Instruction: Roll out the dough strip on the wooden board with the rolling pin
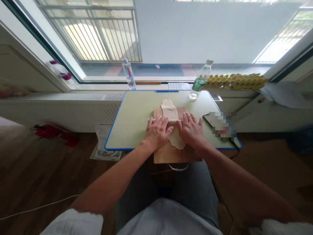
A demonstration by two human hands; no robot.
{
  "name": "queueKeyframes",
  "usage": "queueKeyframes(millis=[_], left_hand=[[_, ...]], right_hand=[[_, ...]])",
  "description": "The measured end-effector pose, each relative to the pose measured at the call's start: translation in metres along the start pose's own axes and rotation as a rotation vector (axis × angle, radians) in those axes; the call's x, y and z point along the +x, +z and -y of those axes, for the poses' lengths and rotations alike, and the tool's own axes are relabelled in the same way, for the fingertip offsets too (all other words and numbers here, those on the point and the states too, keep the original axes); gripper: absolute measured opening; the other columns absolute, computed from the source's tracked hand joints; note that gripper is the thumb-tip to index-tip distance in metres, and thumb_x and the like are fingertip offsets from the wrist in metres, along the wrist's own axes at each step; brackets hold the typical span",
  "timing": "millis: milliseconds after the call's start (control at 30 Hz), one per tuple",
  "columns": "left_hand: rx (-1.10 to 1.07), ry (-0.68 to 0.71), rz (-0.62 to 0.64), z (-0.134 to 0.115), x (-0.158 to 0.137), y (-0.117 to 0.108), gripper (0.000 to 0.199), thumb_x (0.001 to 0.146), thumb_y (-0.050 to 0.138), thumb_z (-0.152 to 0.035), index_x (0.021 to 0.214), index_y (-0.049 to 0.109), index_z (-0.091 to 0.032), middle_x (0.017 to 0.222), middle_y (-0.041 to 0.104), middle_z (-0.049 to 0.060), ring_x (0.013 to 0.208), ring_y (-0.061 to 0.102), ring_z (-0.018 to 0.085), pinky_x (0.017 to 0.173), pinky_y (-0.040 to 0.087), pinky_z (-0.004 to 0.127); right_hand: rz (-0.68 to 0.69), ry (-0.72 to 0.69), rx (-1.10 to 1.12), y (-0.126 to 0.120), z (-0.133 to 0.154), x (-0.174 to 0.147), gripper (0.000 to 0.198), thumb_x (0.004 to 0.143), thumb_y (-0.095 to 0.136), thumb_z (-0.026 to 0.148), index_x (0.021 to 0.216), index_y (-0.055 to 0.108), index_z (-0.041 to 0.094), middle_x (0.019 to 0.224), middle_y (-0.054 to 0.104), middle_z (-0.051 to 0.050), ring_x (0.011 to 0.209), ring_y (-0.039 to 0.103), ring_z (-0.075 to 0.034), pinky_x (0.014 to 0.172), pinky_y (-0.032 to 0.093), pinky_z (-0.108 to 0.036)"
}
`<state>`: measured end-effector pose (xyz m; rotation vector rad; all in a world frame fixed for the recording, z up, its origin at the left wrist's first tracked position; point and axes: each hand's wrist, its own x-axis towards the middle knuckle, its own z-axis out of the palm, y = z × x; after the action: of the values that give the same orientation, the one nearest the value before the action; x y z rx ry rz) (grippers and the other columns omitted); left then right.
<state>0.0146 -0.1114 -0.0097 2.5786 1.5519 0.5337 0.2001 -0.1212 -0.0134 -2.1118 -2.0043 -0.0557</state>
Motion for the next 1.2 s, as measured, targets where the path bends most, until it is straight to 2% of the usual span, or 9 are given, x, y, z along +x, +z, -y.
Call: queueKeyframes(millis=[133, 267, 400, 500, 567, 733, 867, 1000, 1200], left_hand=[[-0.077, 0.023, -0.063, -0.012, -0.034, -0.020, 0.046, 0.107, 0.056, -0.046, 0.145, 0.066, -0.022, 0.153, 0.069, 0.010, 0.145, 0.059, 0.029, 0.131, 0.031, 0.054], [-0.085, -0.083, -0.090, -0.010, -0.018, -0.019, 0.044, 0.109, 0.051, -0.045, 0.143, 0.068, -0.023, 0.150, 0.071, 0.010, 0.141, 0.061, 0.028, 0.128, 0.038, 0.052], [-0.012, -0.180, 0.046, 0.004, 0.021, 0.001, 0.059, 0.113, 0.034, -0.049, 0.161, 0.055, -0.024, 0.171, 0.051, 0.011, 0.162, 0.038, 0.032, 0.133, 0.022, 0.068], [0.045, -0.156, 0.060, 0.016, 0.053, 0.011, 0.064, 0.113, 0.025, -0.053, 0.165, 0.052, -0.027, 0.174, 0.047, 0.008, 0.166, 0.032, 0.032, 0.136, 0.015, 0.068], [0.063, -0.171, 0.087, 0.026, 0.078, 0.013, 0.066, 0.112, 0.022, -0.054, 0.164, 0.053, -0.028, 0.175, 0.047, 0.006, 0.165, 0.033, 0.033, 0.136, 0.014, 0.067], [0.042, -0.223, 0.251, 0.053, 0.145, 0.015, 0.073, 0.111, 0.017, -0.059, 0.173, 0.038, -0.026, 0.183, 0.029, 0.007, 0.169, 0.024, 0.035, 0.135, 0.013, 0.070], [0.056, -0.233, 0.283, 0.065, 0.170, 0.019, 0.074, 0.110, 0.019, -0.059, 0.174, 0.035, -0.026, 0.184, 0.027, 0.008, 0.169, 0.022, 0.034, 0.136, 0.014, 0.068], [0.058, -0.216, 0.299, 0.060, 0.160, 0.018, 0.073, 0.110, 0.020, -0.055, 0.176, 0.031, -0.026, 0.185, 0.022, 0.006, 0.171, 0.019, 0.033, 0.137, 0.012, 0.066], [0.064, -0.151, 0.211, 0.035, 0.105, 0.011, 0.066, 0.112, 0.023, -0.050, 0.172, 0.040, -0.029, 0.181, 0.034, 0.001, 0.168, 0.027, 0.030, 0.138, 0.013, 0.062]], right_hand=[[-0.004, -0.016, -0.031, -0.005, -0.001, -0.052, 0.067, 0.114, 0.024, 0.046, 0.166, 0.047, 0.010, 0.174, 0.043, -0.018, 0.163, 0.034, -0.035, 0.131, 0.021, -0.067], [-0.002, 0.018, 0.008, -0.006, 0.001, -0.050, 0.066, 0.114, 0.023, 0.045, 0.163, 0.051, 0.011, 0.172, 0.046, -0.016, 0.162, 0.036, -0.035, 0.130, 0.021, -0.069], [-0.020, 0.008, 0.028, 0.001, 0.001, -0.010, 0.069, 0.114, 0.024, 0.049, 0.167, 0.046, 0.012, 0.174, 0.044, -0.017, 0.163, 0.033, -0.036, 0.130, 0.018, -0.071], [-0.042, -0.011, 0.025, 0.009, -0.002, 0.030, 0.070, 0.113, 0.024, 0.052, 0.166, 0.049, 0.014, 0.174, 0.044, -0.016, 0.162, 0.034, -0.038, 0.129, 0.020, -0.072], [-0.053, -0.018, 0.019, 0.014, -0.004, 0.060, 0.070, 0.113, 0.024, 0.053, 0.163, 0.053, 0.014, 0.172, 0.047, -0.015, 0.160, 0.036, -0.040, 0.129, 0.021, -0.072], [0.047, 0.003, 0.063, 0.019, -0.009, 0.135, 0.075, 0.110, 0.030, 0.061, 0.164, 0.051, 0.014, 0.171, 0.049, -0.017, 0.155, 0.042, -0.040, 0.127, 0.029, -0.067], [0.170, 0.021, 0.060, 0.021, -0.011, 0.167, 0.079, 0.108, 0.030, 0.062, 0.166, 0.046, 0.011, 0.172, 0.045, -0.020, 0.155, 0.042, -0.041, 0.127, 0.031, -0.065], [0.165, 0.009, 0.041, 0.021, -0.010, 0.153, 0.076, 0.107, 0.035, 0.055, 0.167, 0.044, 0.009, 0.171, 0.047, -0.021, 0.153, 0.043, -0.041, 0.126, 0.032, -0.065], [0.010, -0.019, -0.007, 0.013, -0.003, 0.083, 0.067, 0.111, 0.027, 0.046, 0.161, 0.053, 0.011, 0.168, 0.052, -0.018, 0.155, 0.041, -0.040, 0.127, 0.024, -0.069]])
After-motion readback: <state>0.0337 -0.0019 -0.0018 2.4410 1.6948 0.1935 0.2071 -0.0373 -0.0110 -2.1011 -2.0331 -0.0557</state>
